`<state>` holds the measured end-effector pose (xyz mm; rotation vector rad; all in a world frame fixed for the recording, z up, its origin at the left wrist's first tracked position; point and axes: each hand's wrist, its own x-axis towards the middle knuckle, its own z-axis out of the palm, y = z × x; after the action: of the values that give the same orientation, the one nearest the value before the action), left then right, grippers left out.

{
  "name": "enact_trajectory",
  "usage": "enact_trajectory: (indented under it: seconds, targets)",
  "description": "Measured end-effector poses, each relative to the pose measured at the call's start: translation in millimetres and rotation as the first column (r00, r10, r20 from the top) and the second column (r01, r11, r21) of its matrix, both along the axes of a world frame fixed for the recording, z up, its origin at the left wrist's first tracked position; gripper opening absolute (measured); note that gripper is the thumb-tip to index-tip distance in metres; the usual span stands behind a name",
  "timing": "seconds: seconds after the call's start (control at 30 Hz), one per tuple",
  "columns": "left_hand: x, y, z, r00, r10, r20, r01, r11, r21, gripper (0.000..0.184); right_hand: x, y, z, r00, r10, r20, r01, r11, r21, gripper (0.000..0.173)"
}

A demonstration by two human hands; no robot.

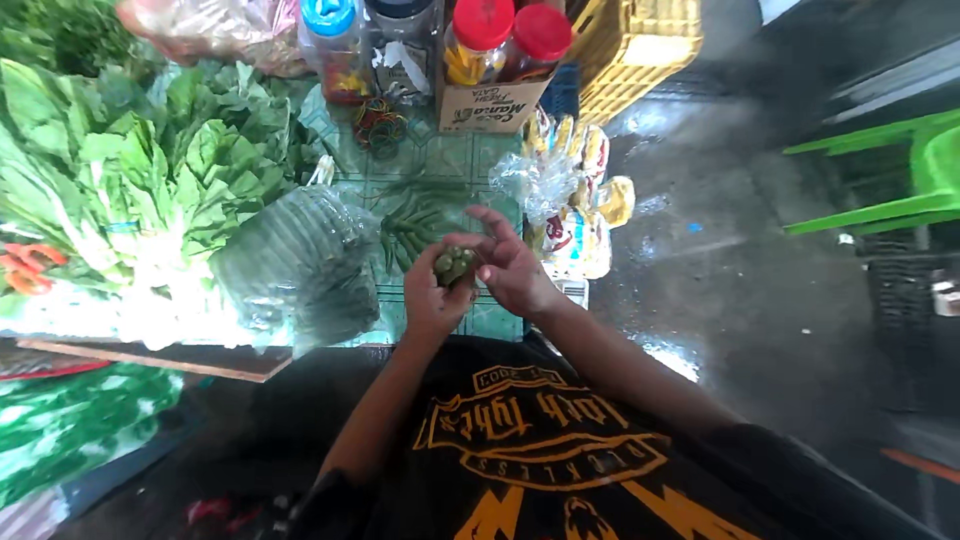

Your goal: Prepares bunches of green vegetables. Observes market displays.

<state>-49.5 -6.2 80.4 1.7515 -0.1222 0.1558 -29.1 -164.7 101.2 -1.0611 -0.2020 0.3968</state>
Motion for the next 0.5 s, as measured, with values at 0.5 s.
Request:
enact_trajectory:
  seconds: [0.5]
  targets:
    - [-9, 3, 13, 0.982, -0.013, -0.189, 0.11, 0.854, 0.508, 0.027, 10, -4, 7, 0.985, 0.042, 0.169, 0.006, 0.963, -0.271, 0.061]
